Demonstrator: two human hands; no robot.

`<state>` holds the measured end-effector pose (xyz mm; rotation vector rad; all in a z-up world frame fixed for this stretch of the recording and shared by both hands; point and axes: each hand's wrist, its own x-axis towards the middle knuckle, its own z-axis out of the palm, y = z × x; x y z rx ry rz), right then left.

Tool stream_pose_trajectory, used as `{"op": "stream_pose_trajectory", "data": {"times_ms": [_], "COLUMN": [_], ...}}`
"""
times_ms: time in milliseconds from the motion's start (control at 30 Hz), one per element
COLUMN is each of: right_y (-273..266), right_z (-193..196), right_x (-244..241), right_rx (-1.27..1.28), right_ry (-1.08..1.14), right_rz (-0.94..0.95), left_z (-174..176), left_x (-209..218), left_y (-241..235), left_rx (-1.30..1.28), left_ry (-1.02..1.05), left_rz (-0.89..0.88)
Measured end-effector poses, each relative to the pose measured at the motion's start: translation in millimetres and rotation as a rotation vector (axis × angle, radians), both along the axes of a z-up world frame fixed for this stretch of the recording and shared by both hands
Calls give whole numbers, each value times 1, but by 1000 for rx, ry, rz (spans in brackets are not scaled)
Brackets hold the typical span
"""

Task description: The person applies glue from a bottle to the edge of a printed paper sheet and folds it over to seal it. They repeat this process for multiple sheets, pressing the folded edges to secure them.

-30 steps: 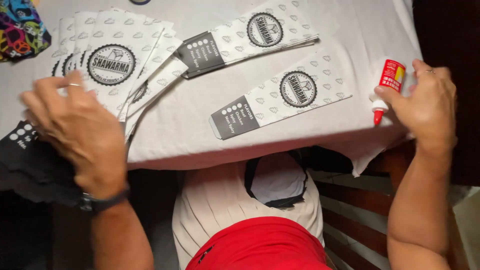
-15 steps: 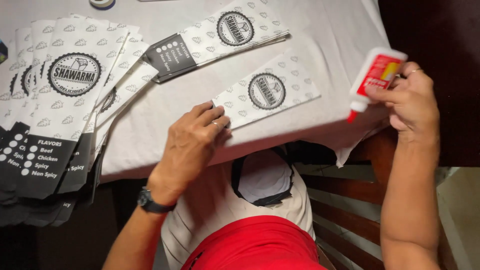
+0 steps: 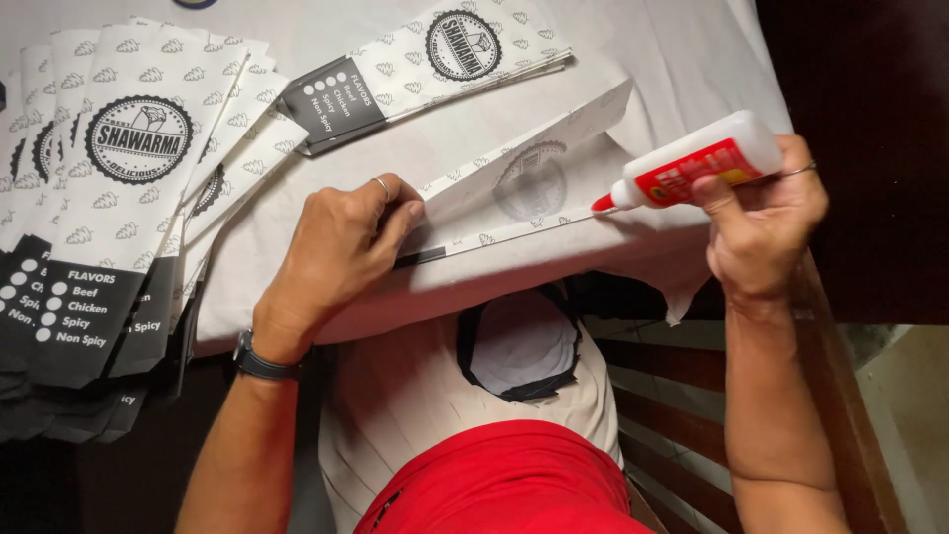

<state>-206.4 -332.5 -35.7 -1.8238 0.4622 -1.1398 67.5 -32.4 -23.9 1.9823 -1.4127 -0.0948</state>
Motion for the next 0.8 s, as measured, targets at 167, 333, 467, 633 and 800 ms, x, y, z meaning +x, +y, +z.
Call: {"op": "stream_pose_trajectory", "data": {"times_ms": [167, 333, 467, 633, 800], "right_y": [-11, -28, -9, 38, 70], "right_z": [-9, -11, -13, -23, -60], "right_x": [-10, -22, -10, 24, 69], "right_rx": [-56, -38, -47, 31, 131], "right_ry": [58, -34, -67, -77, -250], "right_rz": [-41, -63, -14, 5, 164], "left_z": [6, 9, 14, 18, 13], "left_x": [4, 5, 7, 12, 26], "left_y": [-1, -2, -2, -2, -4], "left_rx": [44, 56, 95, 108, 40], "left_ry": [69, 95, 146, 239, 392], "left_rz": [19, 28, 38, 45, 6]}}
